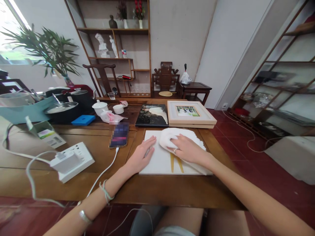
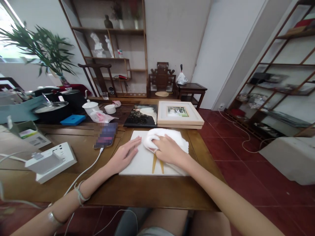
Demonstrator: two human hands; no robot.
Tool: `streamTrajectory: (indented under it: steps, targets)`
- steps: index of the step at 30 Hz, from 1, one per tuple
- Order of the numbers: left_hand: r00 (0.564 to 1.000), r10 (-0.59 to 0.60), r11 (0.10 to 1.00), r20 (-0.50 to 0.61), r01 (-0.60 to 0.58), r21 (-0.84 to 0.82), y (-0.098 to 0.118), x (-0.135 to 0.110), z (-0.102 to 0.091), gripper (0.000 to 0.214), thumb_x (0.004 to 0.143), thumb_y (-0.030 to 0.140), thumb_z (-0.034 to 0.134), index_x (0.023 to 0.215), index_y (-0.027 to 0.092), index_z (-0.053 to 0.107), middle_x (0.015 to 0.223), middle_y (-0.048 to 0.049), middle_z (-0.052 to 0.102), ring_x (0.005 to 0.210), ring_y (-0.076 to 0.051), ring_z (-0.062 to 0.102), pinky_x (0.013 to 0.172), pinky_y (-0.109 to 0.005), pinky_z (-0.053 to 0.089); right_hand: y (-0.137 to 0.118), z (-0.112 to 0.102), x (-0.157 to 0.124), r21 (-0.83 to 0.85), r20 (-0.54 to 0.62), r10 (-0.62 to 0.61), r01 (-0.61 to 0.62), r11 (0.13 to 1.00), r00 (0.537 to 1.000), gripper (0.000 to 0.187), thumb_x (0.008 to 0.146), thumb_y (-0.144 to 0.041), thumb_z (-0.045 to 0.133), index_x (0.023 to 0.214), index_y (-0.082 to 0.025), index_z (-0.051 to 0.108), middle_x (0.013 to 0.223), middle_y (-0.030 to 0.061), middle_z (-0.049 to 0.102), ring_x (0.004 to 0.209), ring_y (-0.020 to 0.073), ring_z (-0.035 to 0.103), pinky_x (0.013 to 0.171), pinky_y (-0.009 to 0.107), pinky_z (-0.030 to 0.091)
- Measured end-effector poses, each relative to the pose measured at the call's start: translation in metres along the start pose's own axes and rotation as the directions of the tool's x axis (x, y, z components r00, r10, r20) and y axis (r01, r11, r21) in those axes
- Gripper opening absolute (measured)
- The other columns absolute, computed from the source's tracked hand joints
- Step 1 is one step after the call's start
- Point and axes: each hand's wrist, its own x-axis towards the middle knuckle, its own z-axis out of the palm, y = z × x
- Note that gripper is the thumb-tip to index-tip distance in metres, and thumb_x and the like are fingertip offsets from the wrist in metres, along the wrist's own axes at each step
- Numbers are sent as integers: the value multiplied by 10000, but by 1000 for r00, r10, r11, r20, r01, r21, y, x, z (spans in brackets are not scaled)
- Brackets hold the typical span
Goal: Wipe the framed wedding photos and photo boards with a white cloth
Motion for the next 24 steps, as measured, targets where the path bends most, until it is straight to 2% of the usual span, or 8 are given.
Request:
streamTrajectory:
  steps: [3, 6, 9, 12, 15, 18, 21, 24]
  targets:
    - [998, 39, 998, -51, -42, -51, 0, -1, -2, 437, 912, 298, 331, 1306, 134, 424, 1403, -96, 392, 1321, -197, 308, 1100, -402, 236, -12, 6, 16, -17, -12, 3, -3, 1000, 1000, 285, 759, -104, 411, 965, -130, 606, 1133, 164, 586, 1203, 313, 394, 975, 491, 267]
    - [996, 29, 995, -89, -37, -92, 1, -2, -4, 458, 927, 308, 283, 1340, 131, 372, 1422, -89, 364, 1324, -177, 300, 1109, -374, 216, -29, 9, 17, 4, 5, -134, 134, 991, 991, 289, 703, -90, 451, 934, -140, 618, 1121, 144, 599, 1256, 308, 331, 1011, 517, 209]
    - [995, -18, 994, -102, 7, -111, 2, -3, -4, 482, 935, 327, 243, 1364, 123, 325, 1431, -84, 349, 1322, -167, 302, 1109, -361, 218, -40, 4, 2, 62, 65, -342, 339, 939, 937, 247, 684, -78, 467, 856, -155, 626, 1051, 128, 634, 1275, 266, 319, 1043, 489, 179]
    - [997, -51, 996, -64, 45, -79, 3, -3, -3, 485, 934, 341, 240, 1344, 113, 362, 1406, -94, 389, 1304, -180, 338, 1099, -382, 240, -42, -6, -24, 151, 124, -416, 397, 905, 901, 212, 700, -89, 473, 838, -159, 619, 1096, 145, 617, 1296, 218, 296, 1067, 428, 164]
    - [998, -56, 998, 15, 56, 0, 3, -1, 0, 447, 926, 327, 270, 1275, 131, 468, 1337, -97, 480, 1265, -207, 403, 1088, -447, 246, -36, -16, -47, 197, 161, -365, 333, 922, 917, 231, 694, -78, 466, 861, -157, 605, 1183, 158, 570, 1284, 200, 319, 1062, 382, 186]
    - [997, -57, 996, 61, 53, 66, 2, 1, 2, 394, 897, 303, 350, 1193, 146, 557, 1305, -100, 511, 1256, -229, 416, 1080, -485, 240, -26, -21, -55, 159, 192, -248, 219, 963, 950, 234, 692, -67, 447, 840, -175, 593, 1057, 122, 621, 1136, 240, 473, 963, 383, 320]
    - [996, -58, 994, 63, 52, 96, 3, 2, 2, 381, 867, 279, 400, 1170, 133, 578, 1307, -114, 501, 1254, -234, 416, 1077, -481, 252, -12, -20, -42, 59, 164, -101, 92, 994, 981, 172, 788, -155, 420, 843, -166, 582, 901, 124, 625, 901, 265, 559, 784, 362, 408]
    - [997, -50, 994, 58, 44, 103, 5, 2, 1, 383, 858, 260, 406, 1179, 134, 573, 1306, -113, 501, 1249, -229, 424, 1074, -477, 262, 5, -20, -15, 39, 112, 11, -15, 999, 994, 265, 879, -318, 363, 832, -157, 567, 818, 122, 616, 774, 255, 562, 692, 331, 402]
